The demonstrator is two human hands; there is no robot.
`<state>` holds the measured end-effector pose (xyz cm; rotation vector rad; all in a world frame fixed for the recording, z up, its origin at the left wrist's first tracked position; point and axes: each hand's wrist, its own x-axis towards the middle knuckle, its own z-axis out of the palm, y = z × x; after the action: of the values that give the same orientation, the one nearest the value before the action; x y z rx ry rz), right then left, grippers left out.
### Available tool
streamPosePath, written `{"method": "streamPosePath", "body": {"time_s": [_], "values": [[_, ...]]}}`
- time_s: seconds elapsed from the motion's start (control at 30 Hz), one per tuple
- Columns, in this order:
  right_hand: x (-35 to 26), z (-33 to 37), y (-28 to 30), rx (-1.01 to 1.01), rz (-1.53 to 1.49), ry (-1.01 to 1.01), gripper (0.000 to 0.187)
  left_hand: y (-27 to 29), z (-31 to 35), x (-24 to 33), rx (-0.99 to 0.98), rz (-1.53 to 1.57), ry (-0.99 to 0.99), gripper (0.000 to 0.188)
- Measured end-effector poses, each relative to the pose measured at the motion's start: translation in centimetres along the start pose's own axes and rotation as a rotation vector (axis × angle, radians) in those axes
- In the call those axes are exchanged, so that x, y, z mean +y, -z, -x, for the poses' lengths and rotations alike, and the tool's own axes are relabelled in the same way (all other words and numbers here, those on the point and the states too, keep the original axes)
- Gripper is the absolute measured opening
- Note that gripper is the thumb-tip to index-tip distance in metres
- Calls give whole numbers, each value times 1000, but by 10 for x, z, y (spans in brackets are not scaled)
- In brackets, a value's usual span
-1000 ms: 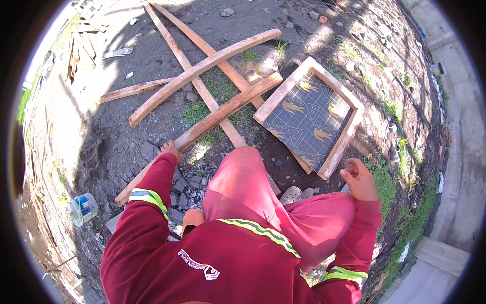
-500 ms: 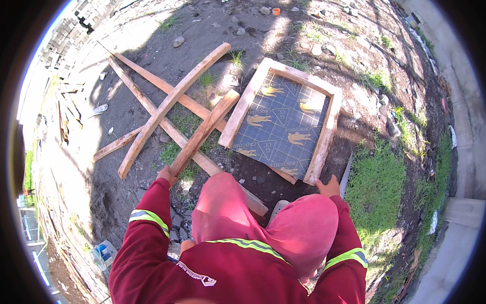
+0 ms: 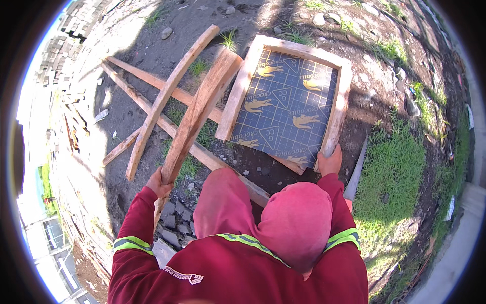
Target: The person hammers nails into wooden planks to form a rectangular frame around a patterned tile. They then use a hand saw to cut a wooden plank and fit it into the frame.
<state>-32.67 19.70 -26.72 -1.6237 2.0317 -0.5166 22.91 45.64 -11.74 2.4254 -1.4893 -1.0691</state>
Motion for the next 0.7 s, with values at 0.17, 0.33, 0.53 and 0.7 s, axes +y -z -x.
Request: {"method": "streamPosePath", "body": {"time_s": [0.17,0.33,0.53,0.7], "values": [[1,-45,34,88,-108,144,84,22,-14,75,-146,46,-159,65],[-2,-37,80,206,-428,-17,71,30,-40,123,-243,-106,-264,61],[3,37,92,154,-515,-56,63,31,-96,125,-305,-274,-318,65],[2,67,86,71,-299,77,73,34,-131,126,-302,-528,-467,68]]}}
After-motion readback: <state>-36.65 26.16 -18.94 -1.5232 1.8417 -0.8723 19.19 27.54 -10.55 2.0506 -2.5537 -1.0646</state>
